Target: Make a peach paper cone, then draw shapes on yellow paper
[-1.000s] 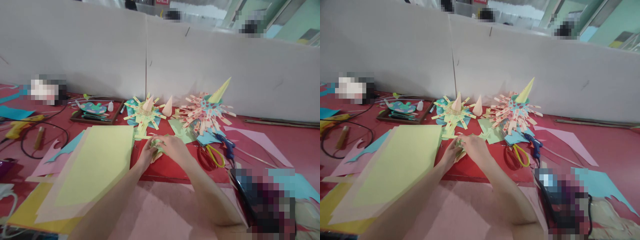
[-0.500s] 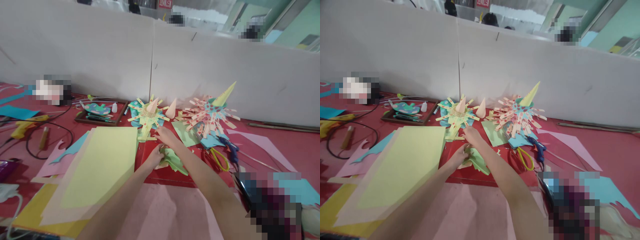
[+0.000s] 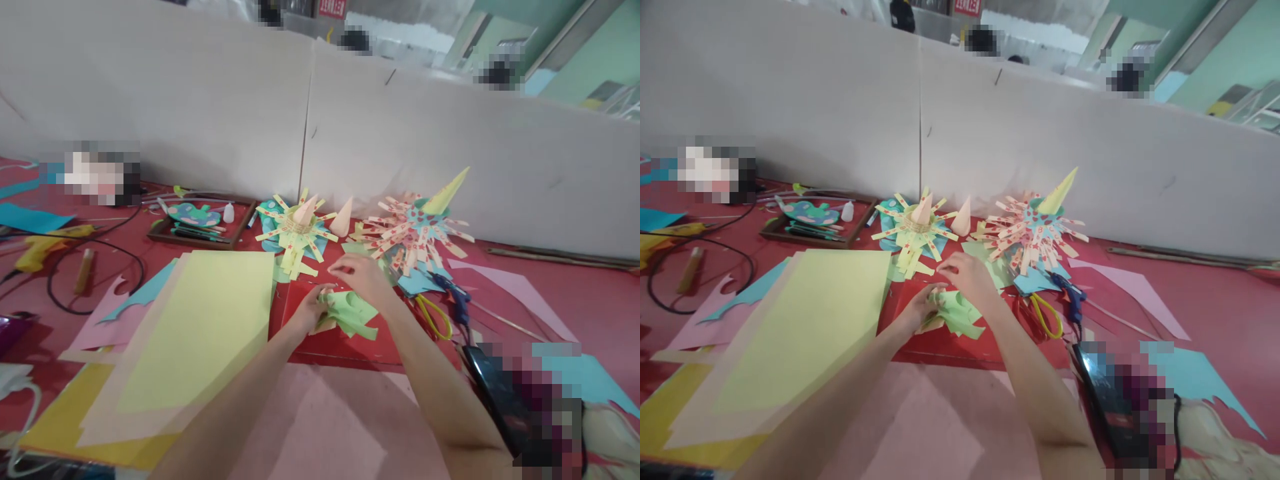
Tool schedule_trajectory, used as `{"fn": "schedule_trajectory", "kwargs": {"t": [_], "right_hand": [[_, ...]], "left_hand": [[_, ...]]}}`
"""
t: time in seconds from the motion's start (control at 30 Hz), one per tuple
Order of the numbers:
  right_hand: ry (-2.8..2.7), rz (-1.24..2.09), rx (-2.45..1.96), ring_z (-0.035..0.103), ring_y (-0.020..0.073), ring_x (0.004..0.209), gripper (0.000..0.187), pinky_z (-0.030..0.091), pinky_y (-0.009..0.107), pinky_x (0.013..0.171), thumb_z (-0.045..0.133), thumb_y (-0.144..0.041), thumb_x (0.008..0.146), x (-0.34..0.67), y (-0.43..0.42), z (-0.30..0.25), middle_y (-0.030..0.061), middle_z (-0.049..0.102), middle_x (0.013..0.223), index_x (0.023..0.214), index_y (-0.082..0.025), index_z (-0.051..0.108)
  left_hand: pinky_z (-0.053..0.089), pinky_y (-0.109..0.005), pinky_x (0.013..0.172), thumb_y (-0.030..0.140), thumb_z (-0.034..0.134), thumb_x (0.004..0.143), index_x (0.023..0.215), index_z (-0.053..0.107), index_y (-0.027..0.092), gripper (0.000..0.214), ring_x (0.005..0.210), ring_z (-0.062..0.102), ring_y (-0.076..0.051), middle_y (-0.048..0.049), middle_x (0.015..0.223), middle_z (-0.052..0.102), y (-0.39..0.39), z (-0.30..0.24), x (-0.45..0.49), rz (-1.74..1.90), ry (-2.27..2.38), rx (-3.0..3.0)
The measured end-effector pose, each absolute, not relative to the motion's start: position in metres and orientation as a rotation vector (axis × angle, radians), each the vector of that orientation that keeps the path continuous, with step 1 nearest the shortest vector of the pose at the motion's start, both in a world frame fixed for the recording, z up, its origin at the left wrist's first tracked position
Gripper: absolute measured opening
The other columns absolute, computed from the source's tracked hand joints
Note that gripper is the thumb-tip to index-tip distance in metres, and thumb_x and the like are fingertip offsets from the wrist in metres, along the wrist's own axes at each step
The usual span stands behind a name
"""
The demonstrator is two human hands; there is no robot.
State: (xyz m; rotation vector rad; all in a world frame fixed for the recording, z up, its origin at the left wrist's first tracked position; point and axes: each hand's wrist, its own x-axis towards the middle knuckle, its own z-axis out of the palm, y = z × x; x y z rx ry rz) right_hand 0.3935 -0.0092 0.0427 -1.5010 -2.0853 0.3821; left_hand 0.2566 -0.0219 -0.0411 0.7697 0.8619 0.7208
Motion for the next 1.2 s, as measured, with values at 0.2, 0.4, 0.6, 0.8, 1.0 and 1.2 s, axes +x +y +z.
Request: {"fn": "schedule_trajectory", "kwargs": {"t": [0.2, 0.4, 0.6, 0.8, 1.0, 1.2], "right_hand": [[-2.203, 0.242, -1.511, 0.055, 0.0146, 0.076, 0.012, 0.042, 0.025, 0.065, 0.055, -0.02, 0.08, 0.395, -0.049, 0.004, 0.0028, 0.059, 0.078, 0.078, -0.021, 0.067], [-2.163, 0.177, -1.455, 0.052, 0.0168, 0.077, 0.019, 0.044, 0.028, 0.067, 0.048, -0.011, 0.083, 0.377, -0.056, -0.034, 0.005, 0.06, 0.081, 0.08, -0.017, 0.065], [-2.195, 0.266, -1.402, 0.052, 0.0173, 0.081, 0.025, 0.046, 0.029, 0.071, 0.041, -0.002, 0.081, 0.353, -0.072, -0.024, 0.0064, 0.058, 0.085, 0.084, -0.015, 0.062], [-2.166, 0.122, -1.541, 0.05, 0.0194, 0.079, 0.017, 0.046, 0.032, 0.065, 0.043, -0.008, 0.081, 0.337, -0.079, -0.014, 0.0101, 0.054, 0.094, 0.083, -0.013, 0.06], [-2.139, 0.223, -1.334, 0.054, 0.0148, 0.073, 0.022, 0.047, 0.027, 0.066, 0.038, -0.011, 0.085, 0.341, -0.087, -0.005, 0.0064, 0.059, 0.086, 0.079, -0.015, 0.058], [-1.691, 0.163, -1.328, 0.053, 0.0119, 0.069, 0.017, 0.045, 0.023, 0.063, 0.042, -0.019, 0.086, 0.369, -0.091, 0.013, 0.0048, 0.057, 0.079, 0.077, -0.018, 0.057]], "left_hand": [[0.039, -0.018, 0.047, 0.012, 0.056, 0.06, 0.099, 0.055, 0.021, 0.04, 0.052, 0.051, -0.007, 0.0024, 0.071, 0.056, -0.022, -0.036, 0.253, 0.786, 0.901, 0.778], [0.044, -0.021, 0.061, 0.029, 0.05, 0.074, 0.097, 0.059, 0.021, 0.027, 0.079, 0.055, -0.014, -0.0025, 0.089, 0.059, -0.029, -0.03, 0.251, 0.887, 0.987, 0.902], [0.036, -0.019, 0.048, 0.042, 0.049, 0.075, 0.087, 0.056, 0.02, 0.026, 0.056, 0.047, -0.01, 0.0024, 0.068, 0.051, -0.035, -0.026, 0.252, 1.052, 1.178, 1.061], [0.032, -0.017, 0.045, 0.041, 0.051, 0.074, 0.067, 0.048, 0.019, 0.023, 0.05, 0.039, -0.007, 0.0056, 0.058, 0.042, -0.036, -0.027, 0.251, 1.146, 1.214, 1.017], [0.026, -0.016, 0.041, 0.039, 0.057, 0.07, 0.064, 0.047, 0.018, 0.024, 0.044, 0.03, -0.005, 0.0076, 0.054, 0.035, -0.036, -0.022, 0.249, 1.173, 1.247, 0.981], [0.021, -0.016, 0.037, 0.04, 0.058, 0.067, 0.057, 0.042, 0.019, 0.028, 0.038, 0.024, -0.005, 0.0099, 0.044, 0.027, -0.033, -0.019, 0.248, 1.116, 1.316, 0.941]]}}
